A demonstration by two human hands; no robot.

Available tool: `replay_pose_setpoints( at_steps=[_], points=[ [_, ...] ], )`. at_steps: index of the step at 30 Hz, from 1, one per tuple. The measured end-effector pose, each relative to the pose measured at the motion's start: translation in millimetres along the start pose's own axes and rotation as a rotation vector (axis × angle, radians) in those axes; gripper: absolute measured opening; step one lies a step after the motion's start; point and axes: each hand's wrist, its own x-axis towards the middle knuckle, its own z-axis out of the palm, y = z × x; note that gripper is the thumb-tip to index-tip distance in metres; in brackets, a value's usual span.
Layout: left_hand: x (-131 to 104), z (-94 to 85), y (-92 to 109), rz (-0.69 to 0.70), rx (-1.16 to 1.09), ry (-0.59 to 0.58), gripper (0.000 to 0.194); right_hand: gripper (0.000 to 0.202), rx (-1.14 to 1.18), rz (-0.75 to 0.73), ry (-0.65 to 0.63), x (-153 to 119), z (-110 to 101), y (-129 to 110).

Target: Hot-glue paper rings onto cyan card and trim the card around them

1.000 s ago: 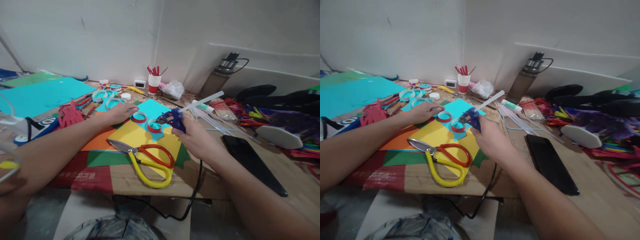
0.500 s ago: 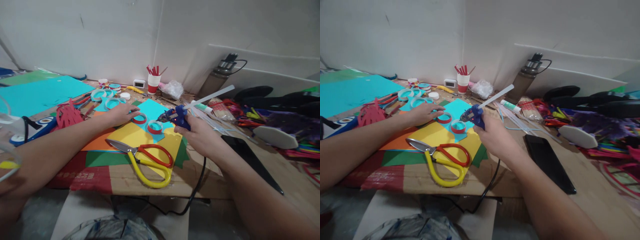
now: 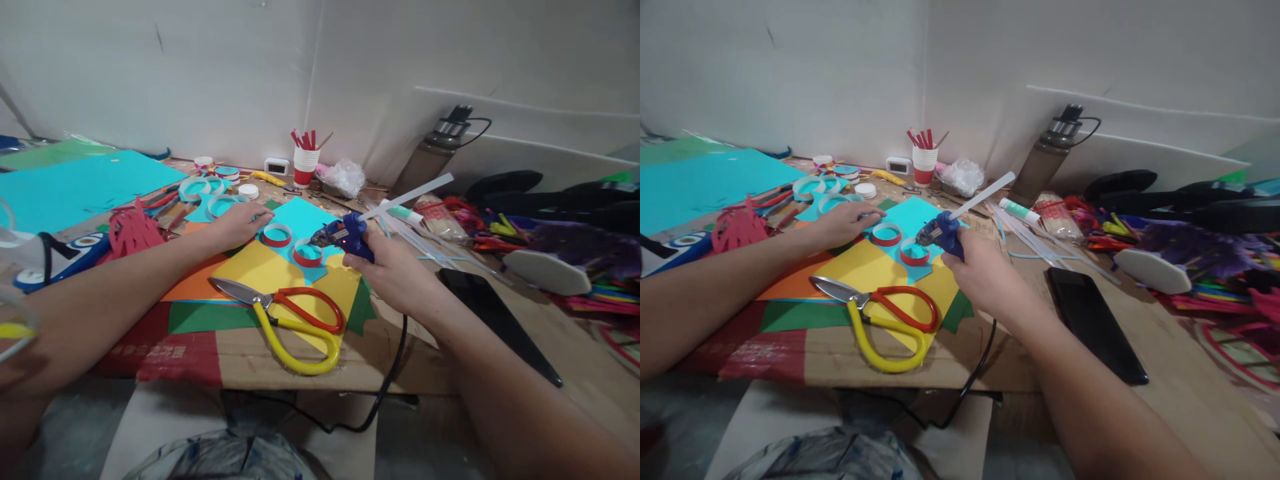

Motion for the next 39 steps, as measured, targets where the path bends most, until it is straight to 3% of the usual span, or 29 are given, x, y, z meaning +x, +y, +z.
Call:
replay_pose_setpoints(
  at_steps=[4, 11, 19, 31, 39],
  points=[
    [-3, -5.8, 3, -0.008, -0.069, -0.076, 0.049, 0.018, -0.006, 0.006, 0.012, 1, -3, -1],
    [-3, -8.7, -1, 0.038, -0.132, -0.171, 0.063, 0.027, 0.018, -0.009, 0.025, 2, -4, 0],
    [-3, -3.1, -2, 0.049, -0.149, -0.185, 0.054, 0.028, 0.080, -0.027, 0.044, 2, -2, 0],
    [-7, -1.5, -3, 0.005, -0.294, -0.182, 0.066, 0.034, 0.261, -0.067, 0.072, 11, 12, 12],
    [-7, -6.2, -4, 0.005, -0.338, -0.256, 0.075, 0.031, 0.282, -0.056, 0.010, 20, 11, -5]
  ],
)
